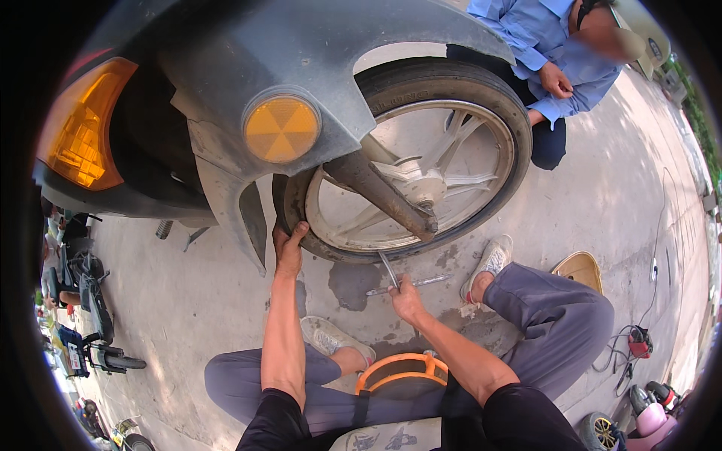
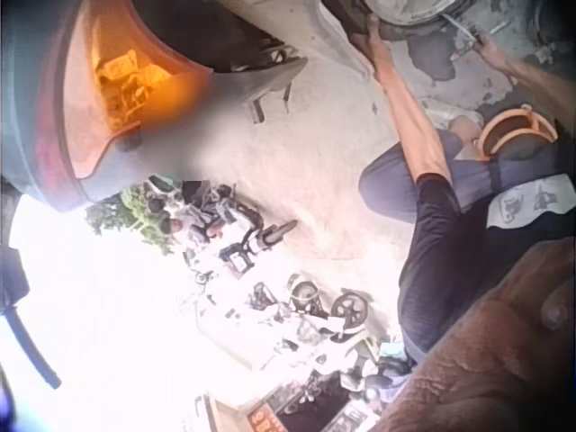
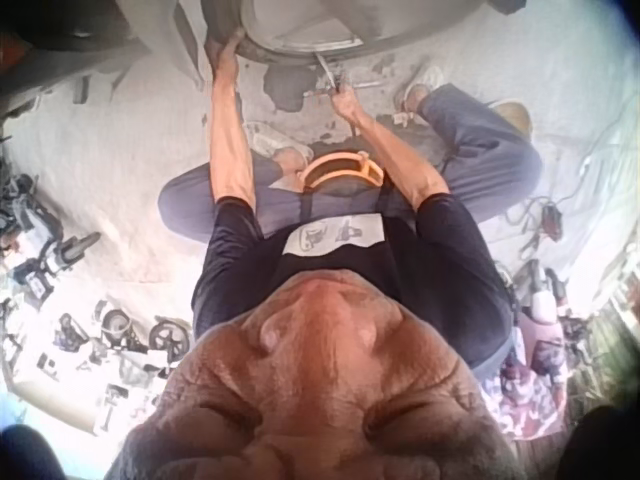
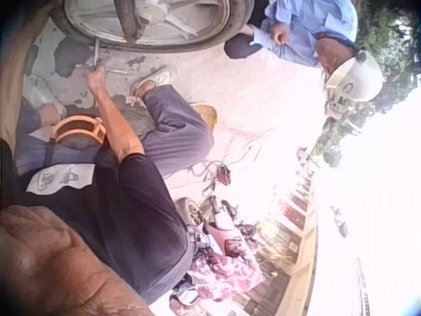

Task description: The person uses a metal tire lever to pry the tire bead away from the rim of a scooter's front wheel. They repeatedly insert the lever between the tire and rim, working around the circumference to loosen the tire.

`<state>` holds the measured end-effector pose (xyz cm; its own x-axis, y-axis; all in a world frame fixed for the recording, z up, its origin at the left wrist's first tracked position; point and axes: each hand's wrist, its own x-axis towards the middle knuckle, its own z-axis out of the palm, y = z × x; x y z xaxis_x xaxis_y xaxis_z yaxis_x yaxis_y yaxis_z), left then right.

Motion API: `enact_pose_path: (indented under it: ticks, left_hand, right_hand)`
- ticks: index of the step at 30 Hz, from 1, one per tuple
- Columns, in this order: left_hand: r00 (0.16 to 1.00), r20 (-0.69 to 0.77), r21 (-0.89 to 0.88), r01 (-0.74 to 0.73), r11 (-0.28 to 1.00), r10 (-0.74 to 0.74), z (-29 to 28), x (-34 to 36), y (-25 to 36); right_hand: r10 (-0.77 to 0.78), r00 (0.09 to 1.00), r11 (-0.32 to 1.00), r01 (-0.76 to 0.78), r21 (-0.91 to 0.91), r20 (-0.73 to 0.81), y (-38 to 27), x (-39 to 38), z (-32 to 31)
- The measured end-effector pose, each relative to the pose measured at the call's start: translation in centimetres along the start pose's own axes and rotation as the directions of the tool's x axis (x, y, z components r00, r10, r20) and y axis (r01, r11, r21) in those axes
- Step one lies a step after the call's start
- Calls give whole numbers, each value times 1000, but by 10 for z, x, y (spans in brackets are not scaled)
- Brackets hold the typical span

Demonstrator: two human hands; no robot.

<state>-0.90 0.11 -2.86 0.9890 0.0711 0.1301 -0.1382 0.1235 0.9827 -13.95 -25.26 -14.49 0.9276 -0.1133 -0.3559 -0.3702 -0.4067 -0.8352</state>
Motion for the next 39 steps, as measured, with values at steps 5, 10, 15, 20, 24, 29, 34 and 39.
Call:
enact_pose_path:
  ticks: [5, 10, 15, 20, 24, 29, 34, 39]
  left_hand:
    - [985, -10, -14, 173, 985, -173, 5, -21, -33]
    - [981, -87, 252, -147, 956, 173, 17, -6, 28]
    - [949, -87, 518, -217, 827, 303, 45, 36, 83]
    - [981, -93, 435, -115, 893, 171, 36, 37, 84]
    - [984, -119, 389, -74, 918, 129, 38, 26, 82]
    - [996, -62, 387, -41, 921, 71, 37, 28, 84]
    - [963, -22, 506, -222, 834, 269, 49, 32, 102]
    - [888, -128, 385, -365, 847, 441, 28, 12, 30]
  right_hand:
    - [50, 992, 999, -50, -1, 117, 31, 11, -26]
    - [63, 979, 992, -83, 93, 196, 9, 7, -57]
    - [152, 978, 978, -170, 122, 145, 32, 0, -91]
    - [242, 939, 949, -282, 143, 243, 36, -10, -94]
    - [268, 917, 947, -306, 93, 294, 33, -12, -101]
    - [363, 848, 881, -448, 155, 386, 30, -9, -97]
    - [371, 697, 691, -649, 319, 613, -32, -6, -108]
    - [388, 603, 858, -513, -33, 697, -24, -25, -111]
